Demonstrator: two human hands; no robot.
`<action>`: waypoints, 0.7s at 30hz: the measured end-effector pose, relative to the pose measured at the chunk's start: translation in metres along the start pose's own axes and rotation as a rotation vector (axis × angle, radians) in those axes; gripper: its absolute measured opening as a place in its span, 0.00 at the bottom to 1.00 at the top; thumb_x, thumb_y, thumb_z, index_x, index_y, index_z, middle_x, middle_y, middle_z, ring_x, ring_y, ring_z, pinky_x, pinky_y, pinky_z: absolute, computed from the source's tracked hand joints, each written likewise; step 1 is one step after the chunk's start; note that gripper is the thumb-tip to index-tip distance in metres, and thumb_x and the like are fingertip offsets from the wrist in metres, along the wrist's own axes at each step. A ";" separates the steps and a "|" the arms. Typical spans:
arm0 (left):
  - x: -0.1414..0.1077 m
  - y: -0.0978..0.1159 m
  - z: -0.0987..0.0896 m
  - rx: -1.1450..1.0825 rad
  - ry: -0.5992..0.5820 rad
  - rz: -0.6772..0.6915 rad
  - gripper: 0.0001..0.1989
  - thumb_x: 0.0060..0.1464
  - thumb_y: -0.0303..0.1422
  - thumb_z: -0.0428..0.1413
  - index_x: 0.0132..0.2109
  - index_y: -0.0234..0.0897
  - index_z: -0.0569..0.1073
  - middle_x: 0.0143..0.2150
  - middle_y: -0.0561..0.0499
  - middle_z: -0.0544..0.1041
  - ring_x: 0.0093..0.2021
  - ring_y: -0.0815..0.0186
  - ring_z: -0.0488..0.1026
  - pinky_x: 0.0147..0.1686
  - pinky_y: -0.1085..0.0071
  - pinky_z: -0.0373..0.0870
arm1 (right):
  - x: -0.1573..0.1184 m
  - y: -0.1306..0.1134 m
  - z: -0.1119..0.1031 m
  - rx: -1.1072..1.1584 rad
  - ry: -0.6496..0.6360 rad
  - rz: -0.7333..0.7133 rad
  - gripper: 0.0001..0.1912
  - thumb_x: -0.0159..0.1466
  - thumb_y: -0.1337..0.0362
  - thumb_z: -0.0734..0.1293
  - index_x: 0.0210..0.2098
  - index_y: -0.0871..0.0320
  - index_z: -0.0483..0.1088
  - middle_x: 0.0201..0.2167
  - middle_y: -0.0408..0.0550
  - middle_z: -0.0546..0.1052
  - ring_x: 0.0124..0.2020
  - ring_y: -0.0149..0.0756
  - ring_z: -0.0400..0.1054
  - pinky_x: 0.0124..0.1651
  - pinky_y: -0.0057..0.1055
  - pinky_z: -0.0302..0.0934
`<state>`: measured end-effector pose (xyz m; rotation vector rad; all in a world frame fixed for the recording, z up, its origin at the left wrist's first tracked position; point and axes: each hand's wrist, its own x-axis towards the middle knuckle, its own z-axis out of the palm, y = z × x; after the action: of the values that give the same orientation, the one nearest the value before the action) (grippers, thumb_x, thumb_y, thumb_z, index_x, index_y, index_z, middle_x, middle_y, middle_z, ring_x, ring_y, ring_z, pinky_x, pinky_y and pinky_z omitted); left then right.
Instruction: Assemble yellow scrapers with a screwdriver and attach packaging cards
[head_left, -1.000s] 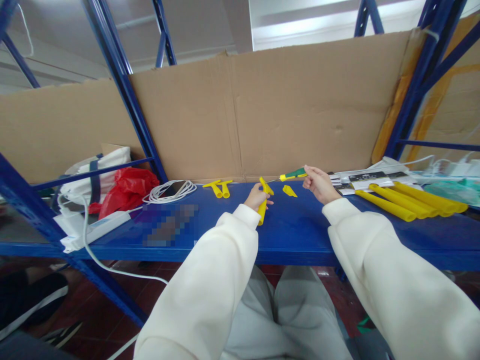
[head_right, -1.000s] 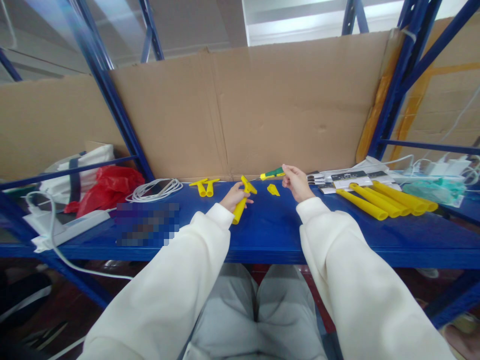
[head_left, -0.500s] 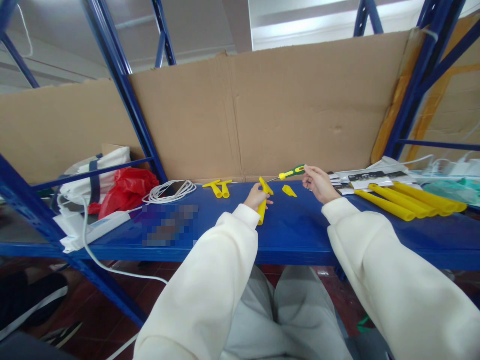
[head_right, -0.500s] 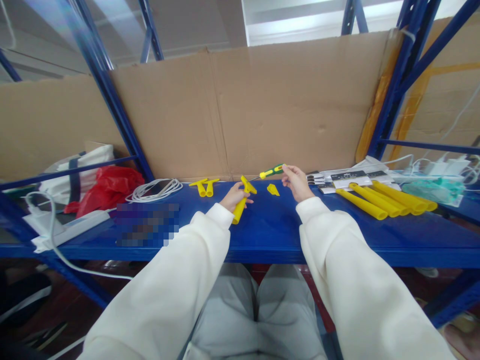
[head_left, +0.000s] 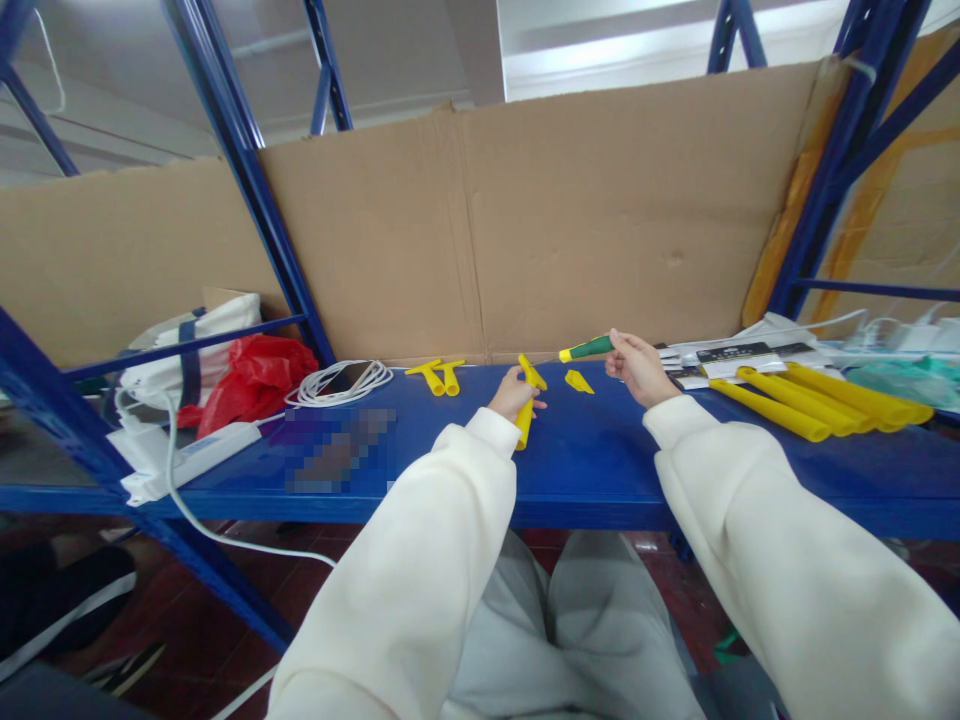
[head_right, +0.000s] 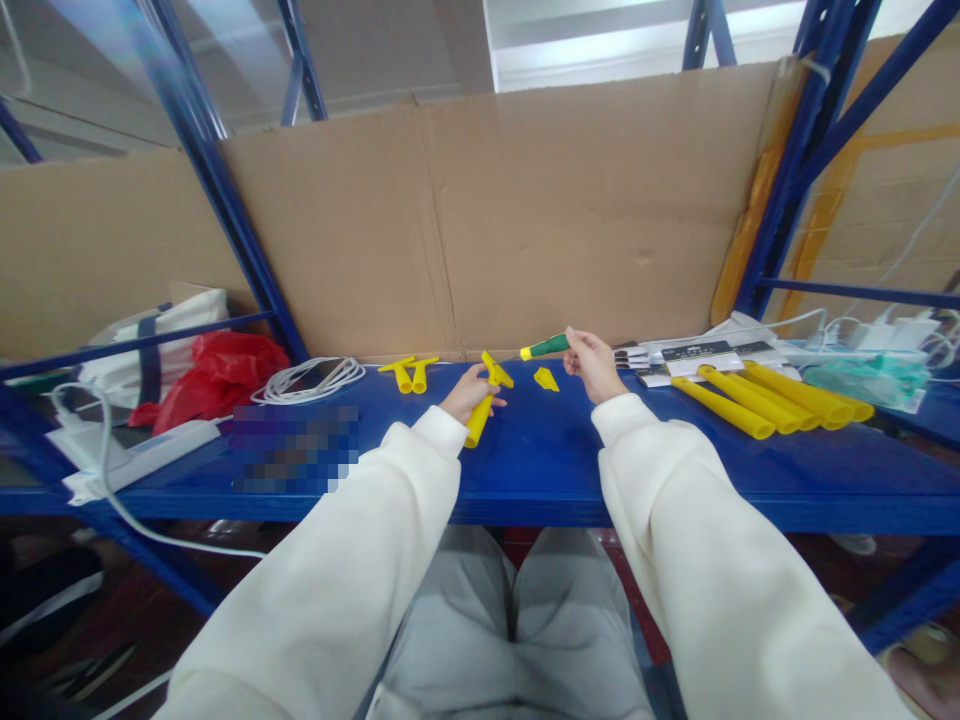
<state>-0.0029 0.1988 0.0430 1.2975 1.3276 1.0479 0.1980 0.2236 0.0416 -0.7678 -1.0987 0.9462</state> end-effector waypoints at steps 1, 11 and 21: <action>0.000 0.000 0.000 -0.002 0.004 0.000 0.27 0.57 0.21 0.55 0.62 0.40 0.60 0.48 0.44 0.78 0.26 0.72 0.76 0.16 0.83 0.61 | 0.000 0.000 0.000 0.006 -0.006 0.004 0.20 0.51 0.50 0.77 0.29 0.55 0.67 0.15 0.36 0.66 0.17 0.25 0.59 0.19 0.21 0.54; 0.001 -0.001 0.000 -0.005 0.014 -0.001 0.29 0.56 0.19 0.54 0.63 0.40 0.60 0.49 0.44 0.78 0.26 0.70 0.77 0.17 0.81 0.63 | 0.001 0.002 0.000 -0.009 0.011 -0.014 0.19 0.51 0.54 0.78 0.28 0.56 0.67 0.18 0.36 0.68 0.18 0.24 0.60 0.19 0.21 0.55; -0.002 0.002 0.000 0.008 0.003 0.003 0.29 0.56 0.17 0.52 0.63 0.38 0.59 0.50 0.43 0.78 0.26 0.71 0.76 0.16 0.80 0.63 | -0.001 0.000 0.003 0.011 0.072 0.013 0.20 0.50 0.54 0.78 0.27 0.55 0.66 0.15 0.35 0.66 0.15 0.23 0.58 0.17 0.21 0.53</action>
<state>-0.0027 0.1969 0.0448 1.3050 1.3338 1.0484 0.1949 0.2232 0.0426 -0.7948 -1.0260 0.9276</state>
